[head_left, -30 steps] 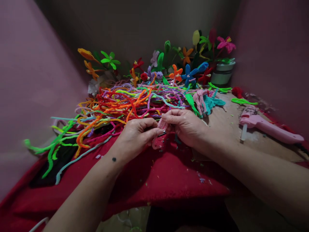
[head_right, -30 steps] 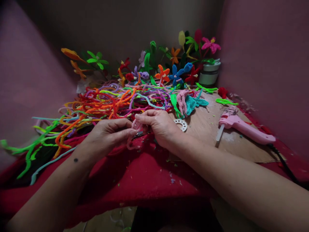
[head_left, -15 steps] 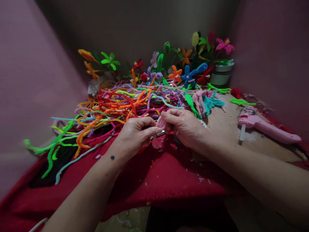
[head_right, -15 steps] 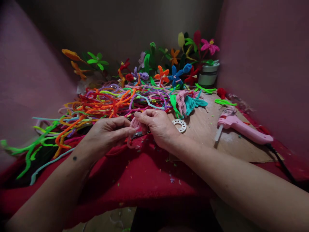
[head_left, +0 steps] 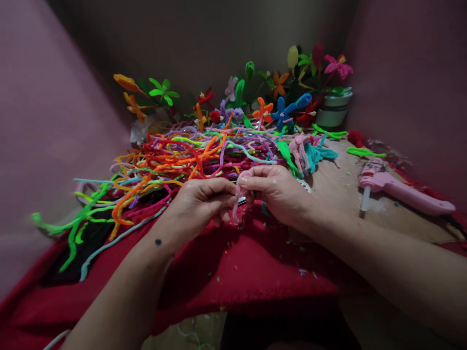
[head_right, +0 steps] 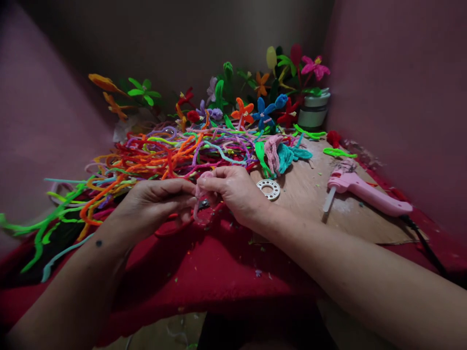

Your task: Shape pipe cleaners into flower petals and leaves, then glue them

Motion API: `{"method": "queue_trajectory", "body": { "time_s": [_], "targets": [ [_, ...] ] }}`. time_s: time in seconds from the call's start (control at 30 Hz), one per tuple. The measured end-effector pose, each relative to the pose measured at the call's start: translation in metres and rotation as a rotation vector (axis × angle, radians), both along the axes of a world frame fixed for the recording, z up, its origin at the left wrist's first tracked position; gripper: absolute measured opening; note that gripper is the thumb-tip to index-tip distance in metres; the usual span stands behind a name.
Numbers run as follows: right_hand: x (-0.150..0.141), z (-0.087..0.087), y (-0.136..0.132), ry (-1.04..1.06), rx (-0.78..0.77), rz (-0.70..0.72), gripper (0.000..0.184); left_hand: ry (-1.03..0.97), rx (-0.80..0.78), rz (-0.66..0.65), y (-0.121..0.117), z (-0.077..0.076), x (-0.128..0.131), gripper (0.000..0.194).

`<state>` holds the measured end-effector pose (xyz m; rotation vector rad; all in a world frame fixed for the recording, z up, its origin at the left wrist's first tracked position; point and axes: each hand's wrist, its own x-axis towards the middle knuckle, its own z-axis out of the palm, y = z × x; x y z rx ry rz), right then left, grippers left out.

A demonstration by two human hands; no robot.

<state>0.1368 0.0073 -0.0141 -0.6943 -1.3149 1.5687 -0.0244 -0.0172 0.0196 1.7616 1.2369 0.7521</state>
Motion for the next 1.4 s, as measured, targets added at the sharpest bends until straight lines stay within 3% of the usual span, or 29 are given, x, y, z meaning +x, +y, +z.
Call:
{"method": "queue_trajectory", "body": {
  "time_s": [0.23,0.5,0.7,0.77,0.87,1.0,1.23,1.4],
  "targets": [
    [0.001,0.000,0.001,-0.007,-0.007,0.004,0.021,-0.034,-0.137,0.011,-0.001,0.006,0.003,0.011],
    [-0.003,-0.005,-0.002,0.027,-0.086,0.017,0.026,-0.120,-0.177,0.093,-0.002,0.004,0.012,0.014],
    [-0.002,0.006,-0.008,-0.083,-0.080,-0.007,0.025,-0.160,-0.054,0.239,0.002,0.003,0.005,0.020],
    [-0.001,0.009,-0.010,-0.125,-0.052,0.050,0.029,-0.265,-0.056,0.211,0.004,0.003,-0.001,0.023],
    [0.000,0.011,-0.012,-0.153,-0.001,0.188,0.030,-0.394,-0.201,0.118,0.005,0.002,-0.007,0.024],
    [0.002,0.007,-0.011,-0.150,0.010,0.302,0.025,-0.448,-0.303,0.057,0.006,0.001,-0.009,0.017],
    [0.002,0.004,-0.009,-0.140,-0.008,0.308,0.023,-0.438,-0.223,0.079,0.003,0.002,-0.006,0.014],
    [0.000,0.004,-0.008,-0.150,-0.027,0.284,0.025,-0.332,-0.044,0.169,0.000,-0.002,0.002,0.010]
  ]
}}
